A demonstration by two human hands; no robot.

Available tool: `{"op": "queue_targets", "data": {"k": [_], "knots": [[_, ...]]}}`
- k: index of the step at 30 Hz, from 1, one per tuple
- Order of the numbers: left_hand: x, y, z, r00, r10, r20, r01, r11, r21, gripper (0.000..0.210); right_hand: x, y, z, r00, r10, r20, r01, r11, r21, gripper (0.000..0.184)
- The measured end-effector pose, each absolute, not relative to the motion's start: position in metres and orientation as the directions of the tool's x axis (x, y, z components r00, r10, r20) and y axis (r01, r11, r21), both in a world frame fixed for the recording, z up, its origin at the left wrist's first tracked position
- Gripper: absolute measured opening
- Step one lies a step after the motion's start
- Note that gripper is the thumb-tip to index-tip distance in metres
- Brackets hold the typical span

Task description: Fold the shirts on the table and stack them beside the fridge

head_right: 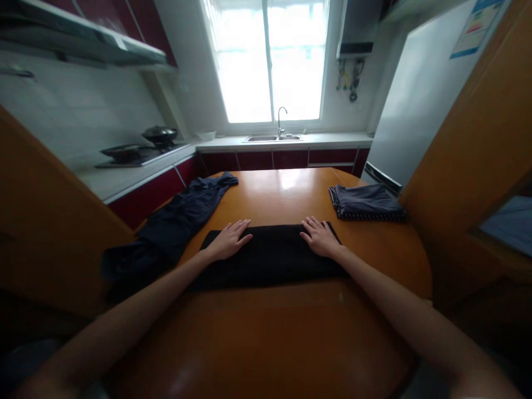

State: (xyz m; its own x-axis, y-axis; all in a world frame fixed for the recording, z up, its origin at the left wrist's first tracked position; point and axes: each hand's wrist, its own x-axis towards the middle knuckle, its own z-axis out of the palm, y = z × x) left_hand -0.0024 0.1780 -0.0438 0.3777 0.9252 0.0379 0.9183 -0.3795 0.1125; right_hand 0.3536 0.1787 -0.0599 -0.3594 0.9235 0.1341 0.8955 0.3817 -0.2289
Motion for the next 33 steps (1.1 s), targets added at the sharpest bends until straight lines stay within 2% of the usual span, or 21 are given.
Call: {"op": "queue_targets", "data": {"k": [5,11,17,19,22,26,29,33], "knots": [[-0.046,0.187,-0.052,0.334,0.942,0.017,0.935,-0.334,0.117,0.077,0.378,0.187,-0.07,-0.229,0.968,0.1,0.93,0.248,-0.272,0.059],[-0.077,0.196,-0.045,0.227,0.972,-0.062,0.965,-0.216,0.149,0.072,0.395,0.198,-0.071,-0.239,0.963,0.123,0.907,0.267,-0.325,0.056],[-0.068,0.182,-0.031,0.155,0.986,0.065,0.985,-0.16,0.065,0.06,0.401,0.204,-0.075,-0.241,0.947,0.212,0.876,0.306,-0.372,0.048],[-0.044,0.165,-0.026,0.241,0.962,0.129,0.965,-0.252,0.072,0.059,0.402,0.204,-0.074,-0.245,0.937,0.249,0.852,0.33,-0.406,0.044],[0.002,0.128,-0.021,0.476,0.861,0.181,0.852,-0.502,0.146,0.063,0.405,0.203,-0.07,-0.27,0.916,0.298,0.809,0.383,-0.446,0.037],[0.045,0.087,-0.018,0.758,0.647,0.083,0.616,-0.752,0.236,0.066,0.41,0.202,-0.064,-0.283,0.898,0.337,0.77,0.422,-0.479,0.036],[0.053,0.077,-0.016,0.859,0.512,-0.01,0.495,-0.825,0.272,0.067,0.413,0.203,-0.065,-0.297,0.891,0.344,0.748,0.441,-0.495,0.037],[0.05,0.077,-0.012,0.883,0.467,-0.043,0.458,-0.838,0.298,0.071,0.414,0.204,-0.068,-0.312,0.889,0.335,0.741,0.449,-0.5,0.036]]}}
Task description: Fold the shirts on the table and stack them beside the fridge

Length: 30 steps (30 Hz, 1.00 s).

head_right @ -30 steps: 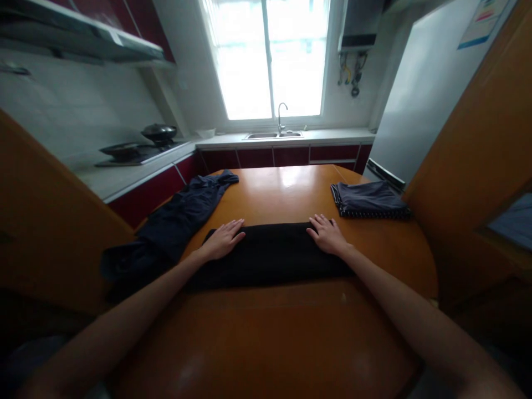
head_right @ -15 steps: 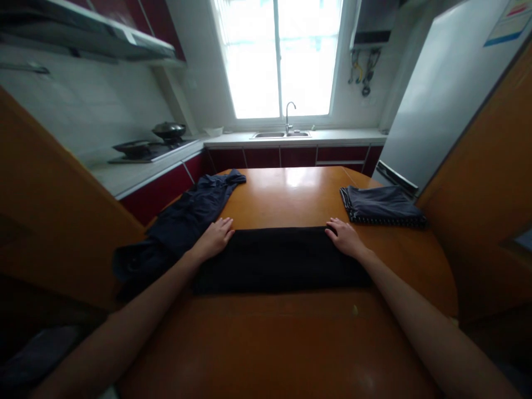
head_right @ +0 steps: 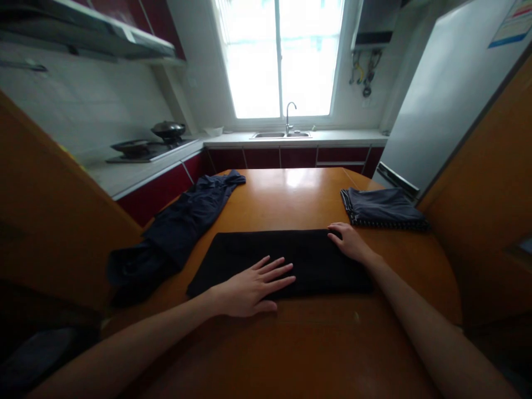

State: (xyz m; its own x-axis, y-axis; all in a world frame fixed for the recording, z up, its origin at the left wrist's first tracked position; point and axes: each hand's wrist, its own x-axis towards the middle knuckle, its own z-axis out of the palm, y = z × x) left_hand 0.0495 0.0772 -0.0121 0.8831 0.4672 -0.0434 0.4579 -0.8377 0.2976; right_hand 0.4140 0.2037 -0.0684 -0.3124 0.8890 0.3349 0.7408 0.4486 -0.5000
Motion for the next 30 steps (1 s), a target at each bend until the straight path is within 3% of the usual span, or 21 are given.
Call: {"op": "queue_targets", "data": {"k": [10,16,22,30], "knots": [[0.045,0.076,0.006,0.964,0.258,-0.071,0.259,-0.831,0.493,0.066,0.416,0.203,-0.061,-0.326,0.9,0.29,0.744,0.434,-0.509,0.034],[0.046,0.079,0.011,0.972,0.232,-0.028,0.209,-0.814,0.542,0.063,0.372,0.159,-0.036,-0.302,0.859,0.413,0.791,0.468,-0.394,0.045],[0.046,0.082,0.012,0.973,0.227,-0.04,0.209,-0.797,0.566,0.059,0.306,0.094,-0.042,-0.541,0.812,0.217,0.763,0.583,-0.28,0.068],[0.047,0.084,0.019,0.97,0.24,-0.038,0.212,-0.763,0.61,0.053,0.309,0.073,-0.054,-0.443,0.871,0.212,0.82,0.489,-0.297,0.07]]}}
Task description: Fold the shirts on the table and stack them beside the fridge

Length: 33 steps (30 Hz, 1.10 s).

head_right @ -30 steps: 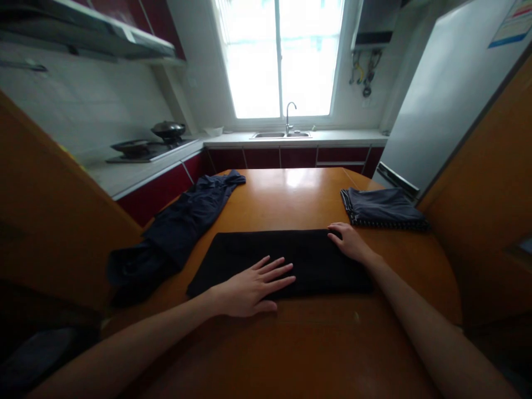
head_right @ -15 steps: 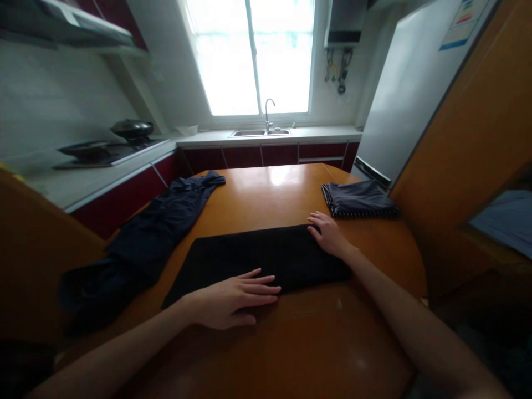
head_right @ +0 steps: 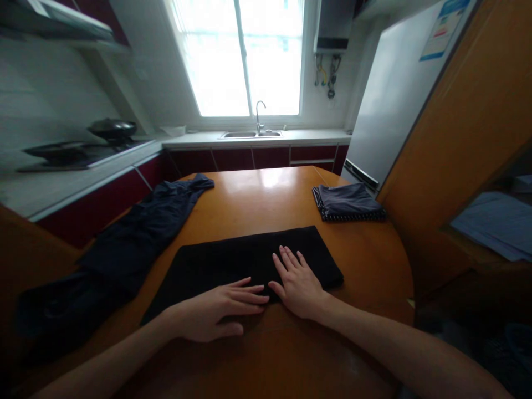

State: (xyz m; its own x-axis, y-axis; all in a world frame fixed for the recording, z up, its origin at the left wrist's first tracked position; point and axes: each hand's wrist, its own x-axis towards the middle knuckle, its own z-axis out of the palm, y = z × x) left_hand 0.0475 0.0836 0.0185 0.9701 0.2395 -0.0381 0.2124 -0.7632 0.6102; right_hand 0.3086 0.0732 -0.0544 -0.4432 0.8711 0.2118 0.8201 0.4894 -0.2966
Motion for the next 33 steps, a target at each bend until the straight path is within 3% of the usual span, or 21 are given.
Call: {"op": "queue_targets", "data": {"k": [4,7,9,12,15,17,21,26,33], "knots": [[0.047,0.084,0.02,0.968,0.246,-0.056,0.226,-0.748,0.624,0.053,0.325,0.077,-0.048,-0.391,0.897,0.206,0.751,0.441,-0.492,0.059],[0.045,0.081,0.024,0.965,0.243,-0.095,0.247,-0.733,0.634,0.057,0.355,0.101,-0.038,-0.166,0.957,0.238,0.716,0.283,-0.638,0.052],[0.045,0.078,0.029,0.963,0.242,-0.118,0.26,-0.722,0.641,0.057,0.382,0.121,-0.033,0.001,0.981,0.196,0.725,0.134,-0.675,0.049],[0.05,0.079,0.038,0.947,0.312,-0.071,0.291,-0.746,0.599,0.046,0.419,0.141,-0.035,0.08,0.996,0.048,0.754,-0.029,-0.656,0.042],[0.066,0.095,0.037,0.866,0.496,0.059,0.41,-0.774,0.482,0.04,0.441,0.145,-0.038,0.103,0.995,-0.018,0.761,-0.09,-0.642,0.036],[0.081,0.112,0.025,0.763,0.631,0.136,0.541,-0.74,0.398,0.042,0.446,0.143,-0.035,0.115,0.987,-0.109,0.687,-0.158,-0.71,0.033],[0.11,0.141,-0.015,0.552,0.825,0.124,0.789,-0.565,0.243,0.061,0.44,0.141,-0.024,0.099,0.937,-0.336,0.507,-0.338,-0.793,0.037],[0.118,0.144,-0.051,0.484,0.863,0.145,0.856,-0.502,0.124,0.08,0.435,0.142,-0.015,0.09,0.9,-0.427,0.492,-0.413,-0.766,0.037],[0.114,0.143,-0.047,0.502,0.855,0.13,0.841,-0.518,0.158,0.08,0.432,0.144,-0.007,-0.077,0.817,-0.572,0.23,-0.544,-0.807,0.023]]}}
